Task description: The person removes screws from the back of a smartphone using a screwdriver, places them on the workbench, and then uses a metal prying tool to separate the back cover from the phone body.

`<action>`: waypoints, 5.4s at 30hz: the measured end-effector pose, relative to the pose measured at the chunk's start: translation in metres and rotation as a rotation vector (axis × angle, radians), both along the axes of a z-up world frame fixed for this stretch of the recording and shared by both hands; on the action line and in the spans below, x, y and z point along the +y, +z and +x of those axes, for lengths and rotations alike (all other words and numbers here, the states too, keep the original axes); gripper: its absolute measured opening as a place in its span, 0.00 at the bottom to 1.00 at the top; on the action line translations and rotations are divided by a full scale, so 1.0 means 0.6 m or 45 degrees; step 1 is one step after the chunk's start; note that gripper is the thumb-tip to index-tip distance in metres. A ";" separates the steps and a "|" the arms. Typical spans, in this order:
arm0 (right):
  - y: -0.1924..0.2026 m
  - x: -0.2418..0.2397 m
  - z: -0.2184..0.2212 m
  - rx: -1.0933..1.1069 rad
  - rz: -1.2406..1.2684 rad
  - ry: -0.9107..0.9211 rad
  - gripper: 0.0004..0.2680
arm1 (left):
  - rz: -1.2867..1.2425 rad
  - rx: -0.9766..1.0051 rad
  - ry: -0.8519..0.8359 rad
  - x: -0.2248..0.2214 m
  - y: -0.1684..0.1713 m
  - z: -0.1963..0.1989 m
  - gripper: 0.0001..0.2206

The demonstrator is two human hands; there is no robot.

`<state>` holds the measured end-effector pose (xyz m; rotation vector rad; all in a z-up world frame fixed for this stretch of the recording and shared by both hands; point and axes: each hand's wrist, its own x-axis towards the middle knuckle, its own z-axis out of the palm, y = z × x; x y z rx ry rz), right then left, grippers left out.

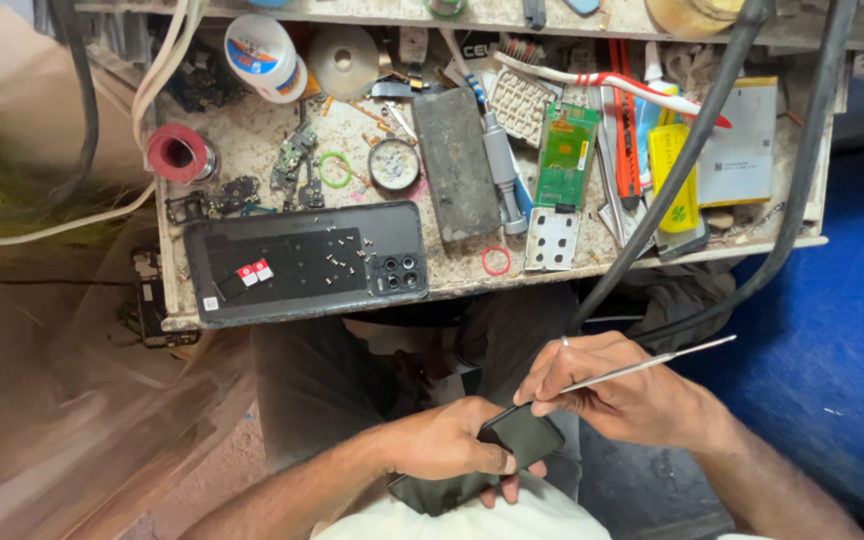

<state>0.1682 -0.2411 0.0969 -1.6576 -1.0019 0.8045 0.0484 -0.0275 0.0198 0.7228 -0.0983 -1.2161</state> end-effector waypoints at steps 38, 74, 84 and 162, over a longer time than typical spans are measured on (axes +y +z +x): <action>-0.134 -0.066 -0.132 0.486 0.168 -0.820 0.06 | 0.366 0.081 0.828 0.070 -0.063 -0.046 0.19; -0.006 0.063 -0.122 -0.200 0.085 -0.485 0.10 | 0.479 -0.185 0.837 0.106 0.021 -0.040 0.17; 0.029 0.073 -0.139 -0.351 0.199 -0.497 0.10 | 0.453 -0.172 0.861 0.101 0.032 -0.056 0.18; -0.044 0.017 -0.161 0.962 -0.001 -0.723 0.08 | -0.493 0.175 0.664 0.048 -0.015 -0.104 0.36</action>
